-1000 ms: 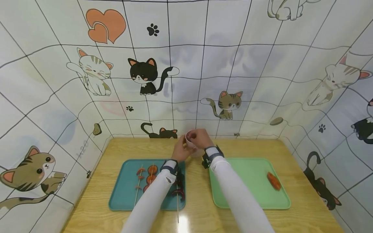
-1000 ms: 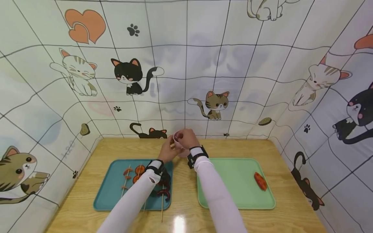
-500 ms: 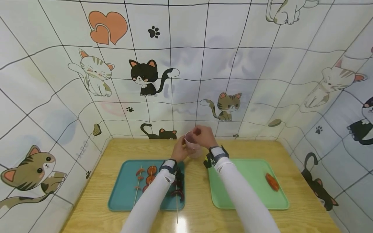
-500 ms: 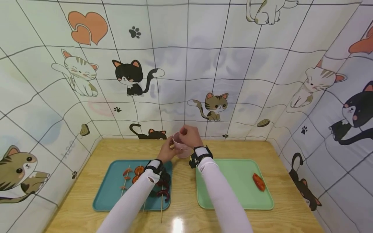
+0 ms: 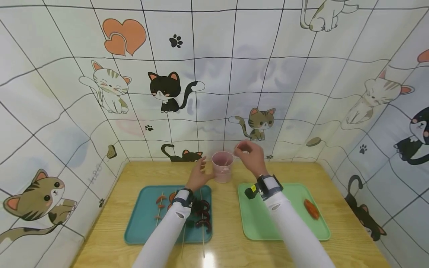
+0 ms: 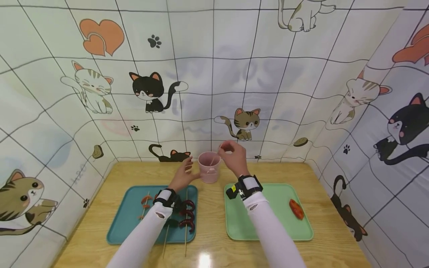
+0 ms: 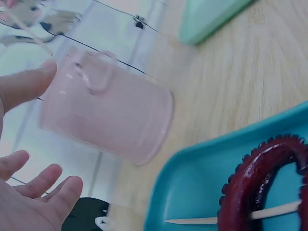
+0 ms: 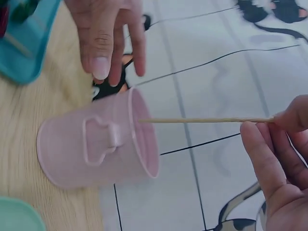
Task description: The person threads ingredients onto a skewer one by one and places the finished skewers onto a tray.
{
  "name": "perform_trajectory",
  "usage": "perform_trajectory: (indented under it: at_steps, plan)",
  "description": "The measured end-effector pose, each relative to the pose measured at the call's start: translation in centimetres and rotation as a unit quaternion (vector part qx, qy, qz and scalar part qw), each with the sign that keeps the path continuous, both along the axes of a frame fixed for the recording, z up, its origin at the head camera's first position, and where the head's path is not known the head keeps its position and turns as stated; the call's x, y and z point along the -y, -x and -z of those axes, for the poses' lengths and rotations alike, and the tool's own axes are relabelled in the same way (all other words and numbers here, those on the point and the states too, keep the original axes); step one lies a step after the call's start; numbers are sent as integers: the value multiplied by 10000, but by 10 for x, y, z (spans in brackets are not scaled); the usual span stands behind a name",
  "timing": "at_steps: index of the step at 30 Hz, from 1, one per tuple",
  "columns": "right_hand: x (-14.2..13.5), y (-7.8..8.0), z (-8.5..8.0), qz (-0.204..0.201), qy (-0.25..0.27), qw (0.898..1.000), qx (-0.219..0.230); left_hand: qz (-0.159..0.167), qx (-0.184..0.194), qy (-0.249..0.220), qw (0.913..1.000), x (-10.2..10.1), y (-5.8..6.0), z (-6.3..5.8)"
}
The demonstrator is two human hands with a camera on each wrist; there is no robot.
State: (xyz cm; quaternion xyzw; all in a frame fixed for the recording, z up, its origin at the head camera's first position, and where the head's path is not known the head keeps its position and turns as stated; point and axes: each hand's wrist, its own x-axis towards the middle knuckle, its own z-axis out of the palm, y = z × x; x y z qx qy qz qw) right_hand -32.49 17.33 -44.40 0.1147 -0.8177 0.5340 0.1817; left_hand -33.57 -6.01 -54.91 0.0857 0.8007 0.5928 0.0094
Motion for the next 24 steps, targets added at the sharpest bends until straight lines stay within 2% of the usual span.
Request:
perform_trajectory:
  at_steps: [5,11,17,20,24]
  plan:
    - [-14,-30,2,-164,872,9950,467,149,-70,-344,9993,6,-27,-10]
    - [-19,-69,22,-382,2021,9726,1087,609,-29,-411,9973,5,-73,-22]
    - [-18,-103,44,-680,2388,9598,1309,1018,68,-64,9948,-5,-110,-29]
    - [-15,-114,51,-817,2448,9560,1395,1282,58,-51,9917,-8,-124,-32]
    - [-9,-127,59,-878,2508,9500,1640,1680,185,-151,9855,-10,-136,-31]
